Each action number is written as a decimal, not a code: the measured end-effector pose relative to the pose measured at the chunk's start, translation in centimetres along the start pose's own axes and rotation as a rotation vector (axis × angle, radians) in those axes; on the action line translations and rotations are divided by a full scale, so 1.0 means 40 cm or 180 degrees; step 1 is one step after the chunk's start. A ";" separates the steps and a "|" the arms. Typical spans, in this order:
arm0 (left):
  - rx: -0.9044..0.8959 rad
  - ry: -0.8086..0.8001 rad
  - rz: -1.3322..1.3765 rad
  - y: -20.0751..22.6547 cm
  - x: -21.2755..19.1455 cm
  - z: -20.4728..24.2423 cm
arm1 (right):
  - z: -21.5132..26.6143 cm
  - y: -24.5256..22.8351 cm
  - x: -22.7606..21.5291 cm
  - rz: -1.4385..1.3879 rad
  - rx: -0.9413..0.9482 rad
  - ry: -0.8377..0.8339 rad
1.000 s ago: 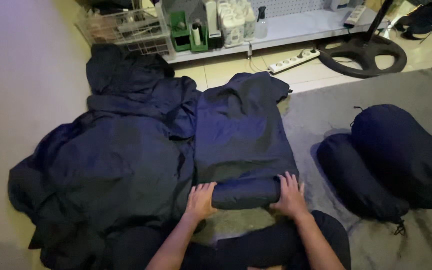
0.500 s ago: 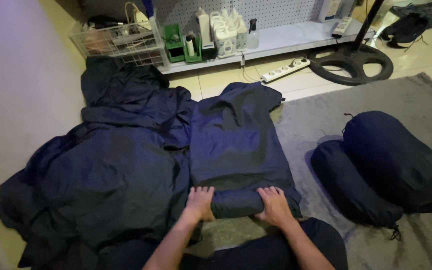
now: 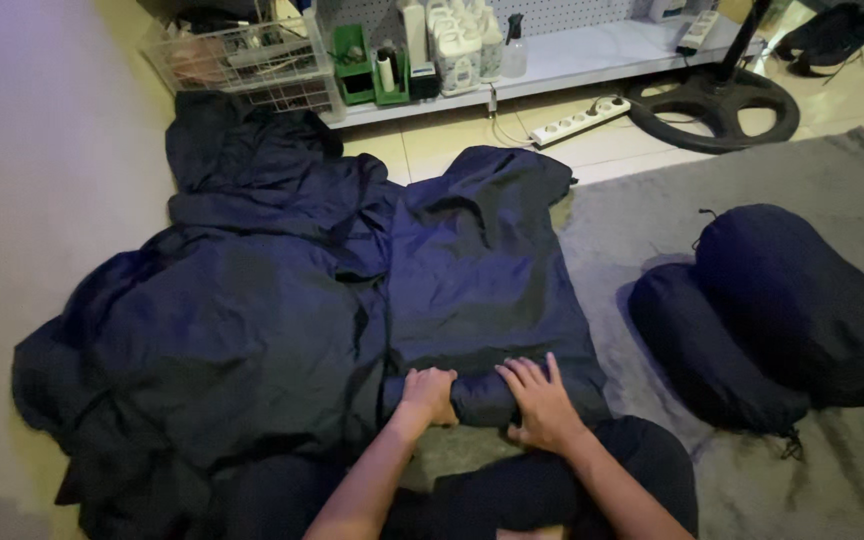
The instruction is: The person folds and rolls a large piece of dark fabric while sitting on the floor.
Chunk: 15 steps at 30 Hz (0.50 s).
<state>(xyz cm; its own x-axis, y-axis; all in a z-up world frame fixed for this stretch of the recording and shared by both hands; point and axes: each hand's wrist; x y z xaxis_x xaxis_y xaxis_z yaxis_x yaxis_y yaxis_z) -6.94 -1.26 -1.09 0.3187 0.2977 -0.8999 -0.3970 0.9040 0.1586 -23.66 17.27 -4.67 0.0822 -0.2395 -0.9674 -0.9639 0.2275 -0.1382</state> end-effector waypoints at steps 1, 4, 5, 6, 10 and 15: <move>0.0000 0.0013 0.0012 0.000 0.000 0.004 | 0.003 0.000 -0.004 0.0014 -0.0011 -0.0002; 0.0201 -0.0115 0.0075 -0.023 -0.012 0.030 | -0.020 0.016 -0.017 0.0013 0.0053 -0.0073; 0.0333 0.0277 0.0269 -0.035 0.001 0.060 | -0.021 0.027 -0.014 0.0043 0.0356 -0.0280; 0.0464 0.0671 0.0461 -0.047 0.015 0.088 | -0.023 0.040 -0.009 0.0074 0.0659 -0.0485; 0.0573 0.1051 0.0196 -0.070 0.051 0.125 | -0.026 0.071 -0.005 -0.0174 0.1219 -0.1114; 0.0304 0.1383 0.0418 -0.097 0.041 0.150 | -0.026 0.106 -0.027 -0.0378 0.1987 -0.1582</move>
<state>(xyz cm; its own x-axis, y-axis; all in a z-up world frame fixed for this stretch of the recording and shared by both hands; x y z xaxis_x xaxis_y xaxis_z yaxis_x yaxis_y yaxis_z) 0.29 -2.47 -0.73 -0.1275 0.2739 -0.9533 -0.3222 0.8976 0.3010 -28.10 17.53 -4.00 0.4199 0.1192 -0.8997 -0.6345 0.7474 -0.1970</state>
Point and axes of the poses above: each hand's wrist, its own z-axis away from the middle knuckle, its own x-axis out of the palm, y = z × x, and after that the axes turned 12 degrees about x, right-handed
